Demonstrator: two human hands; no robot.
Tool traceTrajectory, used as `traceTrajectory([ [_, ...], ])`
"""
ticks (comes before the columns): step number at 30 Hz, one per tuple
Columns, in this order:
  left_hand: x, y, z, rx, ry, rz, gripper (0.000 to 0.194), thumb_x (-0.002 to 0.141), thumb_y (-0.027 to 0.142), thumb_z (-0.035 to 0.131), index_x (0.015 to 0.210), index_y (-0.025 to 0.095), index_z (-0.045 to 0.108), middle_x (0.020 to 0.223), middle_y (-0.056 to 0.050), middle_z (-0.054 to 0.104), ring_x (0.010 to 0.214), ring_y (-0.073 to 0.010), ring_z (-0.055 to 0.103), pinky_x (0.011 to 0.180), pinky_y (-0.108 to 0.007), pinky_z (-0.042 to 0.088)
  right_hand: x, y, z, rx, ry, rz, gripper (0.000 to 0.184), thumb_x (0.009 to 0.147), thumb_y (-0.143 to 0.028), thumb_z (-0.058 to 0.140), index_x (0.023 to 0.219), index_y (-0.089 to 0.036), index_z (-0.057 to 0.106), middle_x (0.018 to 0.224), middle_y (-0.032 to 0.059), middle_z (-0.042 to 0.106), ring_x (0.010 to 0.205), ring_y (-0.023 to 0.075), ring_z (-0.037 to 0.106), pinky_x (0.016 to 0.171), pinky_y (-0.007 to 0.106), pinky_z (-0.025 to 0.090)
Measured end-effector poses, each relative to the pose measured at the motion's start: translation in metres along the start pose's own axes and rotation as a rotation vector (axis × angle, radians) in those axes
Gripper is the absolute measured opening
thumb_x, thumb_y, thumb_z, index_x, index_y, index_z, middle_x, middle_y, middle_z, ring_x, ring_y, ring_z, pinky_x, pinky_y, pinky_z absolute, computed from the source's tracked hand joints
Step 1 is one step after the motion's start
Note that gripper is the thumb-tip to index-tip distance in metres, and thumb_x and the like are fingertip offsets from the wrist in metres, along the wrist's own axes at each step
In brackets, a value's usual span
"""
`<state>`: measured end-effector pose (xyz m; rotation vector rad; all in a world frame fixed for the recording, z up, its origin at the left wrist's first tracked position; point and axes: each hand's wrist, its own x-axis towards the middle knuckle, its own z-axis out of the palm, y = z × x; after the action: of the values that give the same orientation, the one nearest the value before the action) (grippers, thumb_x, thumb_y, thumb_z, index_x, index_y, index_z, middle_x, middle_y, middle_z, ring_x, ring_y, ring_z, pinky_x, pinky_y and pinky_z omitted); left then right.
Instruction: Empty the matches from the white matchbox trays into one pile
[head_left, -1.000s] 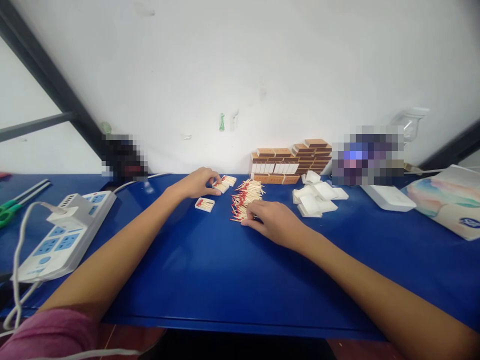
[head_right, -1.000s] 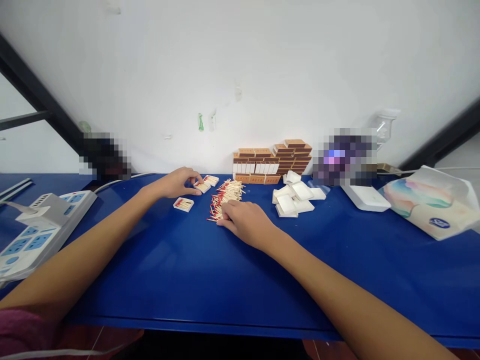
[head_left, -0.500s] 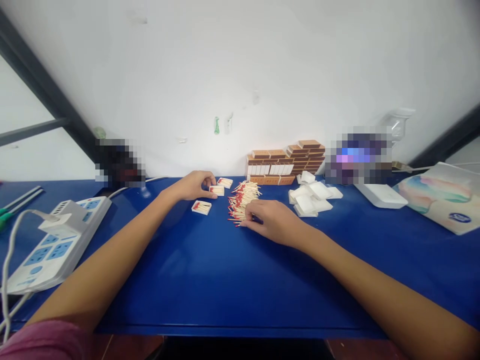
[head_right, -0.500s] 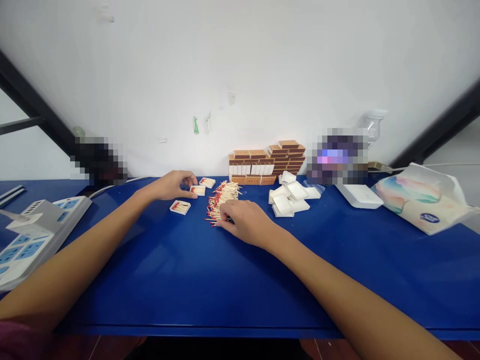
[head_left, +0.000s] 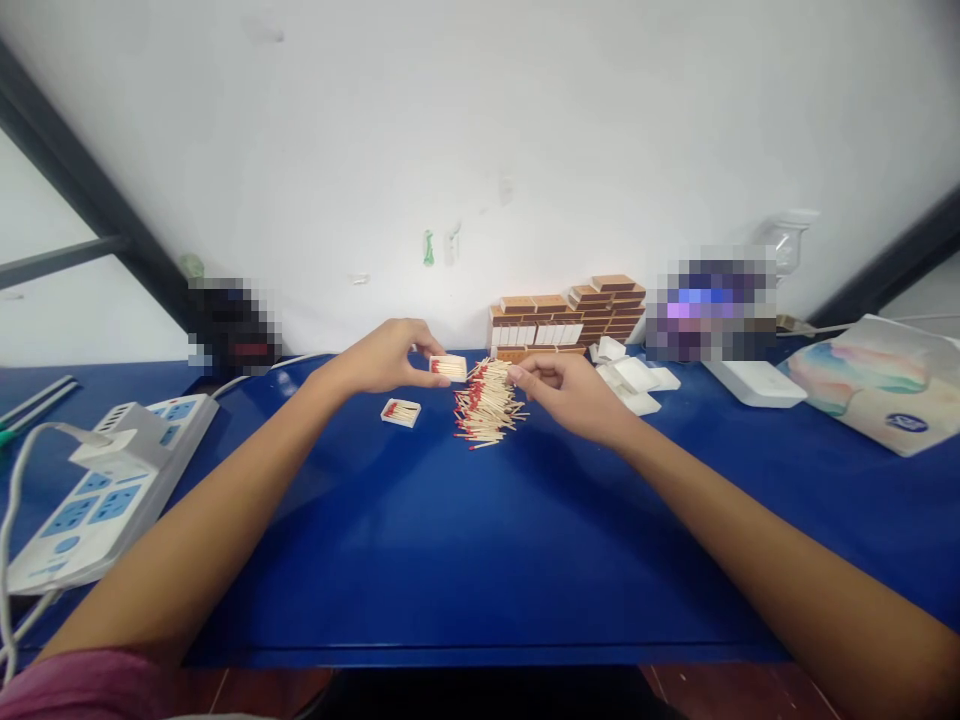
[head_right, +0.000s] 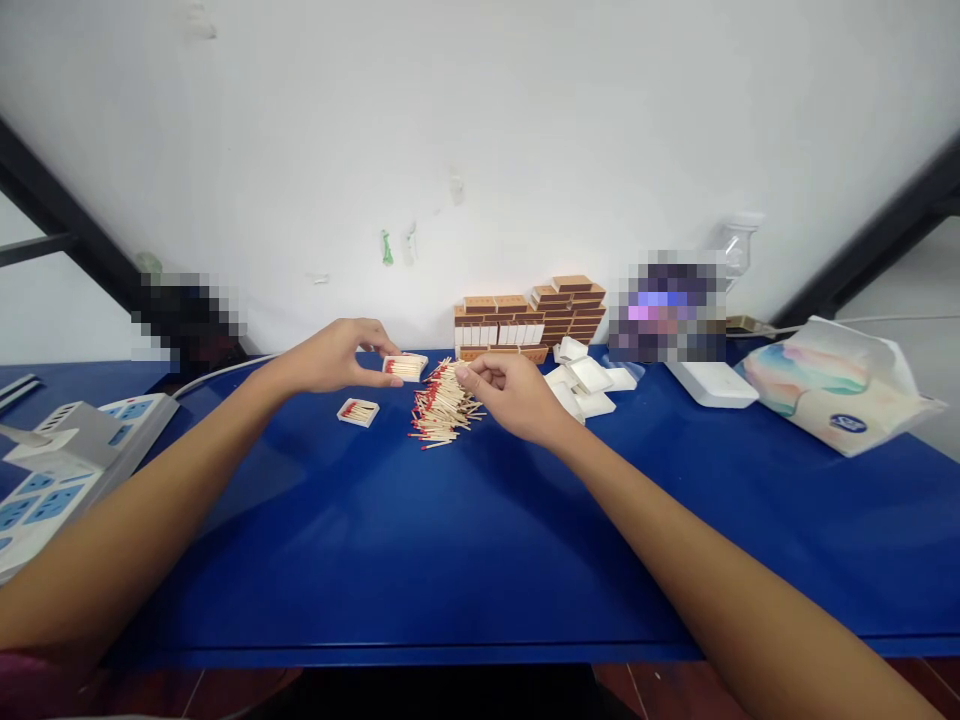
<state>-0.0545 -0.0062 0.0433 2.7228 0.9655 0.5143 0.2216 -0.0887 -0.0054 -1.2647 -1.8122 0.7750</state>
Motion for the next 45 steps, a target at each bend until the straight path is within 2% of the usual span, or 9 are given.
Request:
traceTrajectory([
  [3,0.004,0.028,0.013,0.039,-0.002,0.143,0.034,0.082,0.045,0.084,0.104,0.020,0.079,0.095,-0.005,0.069,0.089,-0.0206,0.063,0.080,-0.033,0.047,-0.002,-0.007,0.001,0.186,-0.095,0.162,0.054,0.090,-0.072,0.062,0.079,-0.019,0.066,0.055,-0.0041,0.049,0.048,0.0103,0.038,0.047,0.026,0.025],
  [8,0.003,0.058,0.029,0.045,0.036,0.228,0.029,0.086,0.042,0.080,0.104,0.020,0.078,0.095,-0.006,0.065,0.091,-0.0223,0.060,0.079,-0.035,0.047,-0.001,-0.005,-0.004,0.340,-0.097,0.313,0.054,0.081,-0.070,0.076,0.070,-0.019,0.062,0.049,-0.0067,0.040,0.046,0.0073,0.029,0.043,0.023,0.016],
  [14,0.001,0.060,0.032,-0.015,0.105,0.264,0.027,0.090,0.036,0.078,0.112,0.021,0.076,0.100,-0.006,0.066,0.095,-0.0218,0.060,0.083,-0.035,0.049,0.002,0.001,-0.014,0.362,-0.256,0.366,0.055,0.073,-0.068,0.083,0.069,-0.016,0.065,0.056,-0.0032,0.049,0.049,0.0058,0.034,0.041,0.021,0.016],
  [21,0.001,0.058,0.036,0.030,0.137,0.258,0.037,0.096,0.048,0.068,0.126,0.026,0.070,0.112,-0.009,0.067,0.106,-0.0253,0.060,0.094,-0.040,0.050,0.005,0.002,-0.023,0.370,-0.202,0.357,0.054,0.072,-0.067,0.084,0.069,-0.017,0.064,0.055,-0.0034,0.049,0.047,0.0058,0.034,0.037,0.021,0.017],
  [25,0.002,0.040,0.031,0.182,0.162,0.210,0.041,0.098,0.052,0.063,0.128,0.025,0.068,0.116,-0.011,0.067,0.111,-0.0285,0.059,0.100,-0.045,0.047,0.014,0.021,-0.042,0.185,0.037,0.309,0.054,0.071,-0.068,0.084,0.071,-0.017,0.070,0.057,0.0028,0.059,0.045,0.0087,0.042,0.036,0.023,0.028],
  [29,0.000,-0.001,0.029,0.136,0.232,0.083,0.030,0.099,0.043,0.062,0.117,0.021,0.071,0.109,-0.009,0.071,0.108,-0.0257,0.062,0.097,-0.041,0.048,0.019,0.040,-0.053,-0.077,0.194,0.272,0.049,0.079,-0.064,0.080,0.079,-0.015,0.074,0.065,0.0083,0.070,0.042,0.0109,0.048,0.038,0.026,0.037],
  [36,-0.011,-0.057,0.037,0.059,0.267,-0.095,0.024,0.093,0.038,0.064,0.108,0.021,0.073,0.103,-0.007,0.076,0.099,-0.0227,0.065,0.094,-0.041,0.050,0.022,0.047,-0.034,-0.503,0.136,0.129,0.022,0.091,-0.039,0.071,0.085,-0.018,0.077,0.079,0.0057,0.079,0.064,0.0190,0.070,0.063,0.031,0.048],
  [40,-0.012,-0.061,0.038,0.073,0.280,-0.108,0.025,0.093,0.038,0.064,0.109,0.020,0.072,0.105,-0.008,0.075,0.101,-0.0240,0.065,0.095,-0.042,0.050,0.020,0.048,-0.031,-0.668,0.128,-0.024,0.015,0.092,-0.033,0.069,0.090,-0.021,0.078,0.089,0.0056,0.081,0.080,0.0232,0.072,0.067,0.032,0.043],
  [45,-0.012,-0.062,0.043,0.148,0.247,-0.064,0.035,0.096,0.043,0.064,0.121,0.020,0.069,0.125,-0.010,0.071,0.120,-0.0262,0.061,0.108,-0.044,0.047,0.018,0.045,-0.034,-0.909,0.121,-0.132,0.022,0.099,-0.037,0.061,0.096,-0.021,0.077,0.092,0.0078,0.081,0.080,0.0257,0.070,0.064,0.033,0.037],
])
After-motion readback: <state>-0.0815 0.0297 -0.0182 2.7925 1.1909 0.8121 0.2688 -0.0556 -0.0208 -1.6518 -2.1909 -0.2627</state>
